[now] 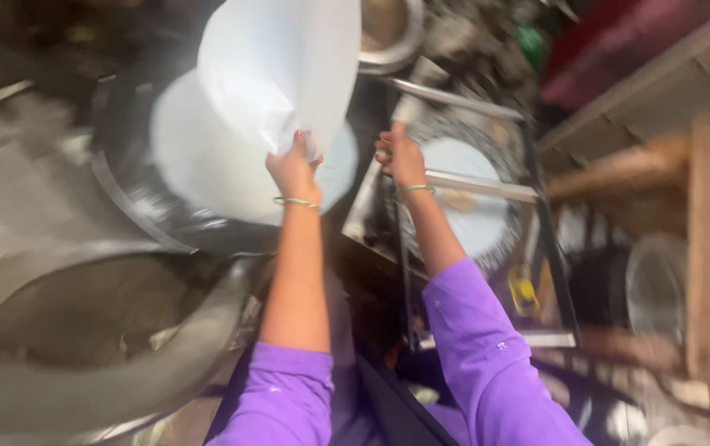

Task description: The person places dough balls on the stone plate of a lever press, pulls the metal handle to flatten each ball into a thin round disc, peels the pressed disc off the plate, and stacks the discs on a tray while another person occasionally takes the finished stack away.

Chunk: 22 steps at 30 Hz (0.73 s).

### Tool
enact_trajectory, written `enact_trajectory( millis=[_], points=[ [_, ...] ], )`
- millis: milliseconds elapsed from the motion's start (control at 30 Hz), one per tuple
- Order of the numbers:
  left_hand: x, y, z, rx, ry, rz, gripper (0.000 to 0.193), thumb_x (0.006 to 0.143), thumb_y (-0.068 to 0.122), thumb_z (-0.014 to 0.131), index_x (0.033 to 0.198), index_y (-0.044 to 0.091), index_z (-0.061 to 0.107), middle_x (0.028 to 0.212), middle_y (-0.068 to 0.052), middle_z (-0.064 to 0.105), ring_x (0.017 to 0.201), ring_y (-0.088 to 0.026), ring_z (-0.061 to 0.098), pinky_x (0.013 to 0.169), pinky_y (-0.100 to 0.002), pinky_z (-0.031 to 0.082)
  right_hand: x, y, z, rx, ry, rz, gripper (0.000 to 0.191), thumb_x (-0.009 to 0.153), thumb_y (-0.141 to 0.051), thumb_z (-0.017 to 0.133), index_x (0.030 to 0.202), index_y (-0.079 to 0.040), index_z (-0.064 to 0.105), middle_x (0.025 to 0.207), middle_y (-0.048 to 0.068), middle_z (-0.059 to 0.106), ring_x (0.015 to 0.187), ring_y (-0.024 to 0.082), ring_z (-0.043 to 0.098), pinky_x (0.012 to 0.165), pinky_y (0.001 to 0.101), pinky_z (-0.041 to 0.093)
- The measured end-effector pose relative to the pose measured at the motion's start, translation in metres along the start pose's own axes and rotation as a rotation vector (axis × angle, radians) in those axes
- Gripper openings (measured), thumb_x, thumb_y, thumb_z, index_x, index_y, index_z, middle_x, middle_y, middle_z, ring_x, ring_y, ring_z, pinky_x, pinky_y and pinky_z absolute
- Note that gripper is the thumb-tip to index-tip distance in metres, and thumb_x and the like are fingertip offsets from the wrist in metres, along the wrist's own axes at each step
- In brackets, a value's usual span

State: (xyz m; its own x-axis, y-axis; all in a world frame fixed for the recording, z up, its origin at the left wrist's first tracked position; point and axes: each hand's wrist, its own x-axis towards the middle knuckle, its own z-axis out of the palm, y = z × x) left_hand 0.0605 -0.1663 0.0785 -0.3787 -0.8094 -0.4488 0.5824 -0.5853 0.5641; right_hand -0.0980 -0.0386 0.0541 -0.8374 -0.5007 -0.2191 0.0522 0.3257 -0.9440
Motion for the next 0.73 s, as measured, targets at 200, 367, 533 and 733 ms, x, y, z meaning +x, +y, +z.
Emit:
enact_trajectory(
  millis=[200,367,533,733],
  points=[
    [-0.049,-0.065,0.023,0.777,-0.846,-0.201,0.013,0.096,0.003,0.071,0.102,-0.008,0.076,0.08,-0.017,0.07,0.06,-0.021,0.065,0.05,-0.034,0.048,-0.115,0.005,-0.214,0.556,-0.005,0.026,0.103,0.093,-0.081,0.017,0.137,0.001,0.061,0.12,0.024,0.072,0.089,0.024,0.073,0.065,0.0269,0.054],
    [-0.098,-0.133,0.036,1.296,-1.097,0.044,0.024,0.08,0.011,0.075,0.101,-0.001,0.075,0.09,-0.02,0.074,0.086,-0.035,0.074,0.071,-0.044,0.055,-0.202,0.076,-0.324,0.13,0.225,0.198,0.064,0.102,-0.054,0.041,0.133,0.0,0.06,0.116,0.021,0.071,0.081,0.021,0.065,0.062,0.0274,0.047],
    [-0.144,-0.183,0.036,1.545,-1.12,0.003,0.032,0.078,0.018,0.08,0.105,0.001,0.076,0.101,-0.023,0.074,0.101,-0.038,0.071,0.09,-0.045,0.055,-0.234,0.145,-0.371,0.09,0.267,0.472,0.035,0.097,-0.022,0.061,0.122,0.003,0.064,0.101,0.014,0.069,0.076,0.02,0.062,0.061,0.0307,0.048],
    [-0.164,-0.208,0.064,1.569,-0.819,-0.042,0.052,0.081,0.022,0.086,0.119,-0.008,0.066,0.111,-0.027,0.072,0.105,-0.04,0.071,0.09,-0.045,0.058,-0.212,0.148,-0.384,0.182,0.227,0.577,0.033,0.084,0.004,0.066,0.116,0.001,0.066,0.102,0.012,0.073,0.087,0.023,0.073,0.067,0.0318,0.06]
  ],
)
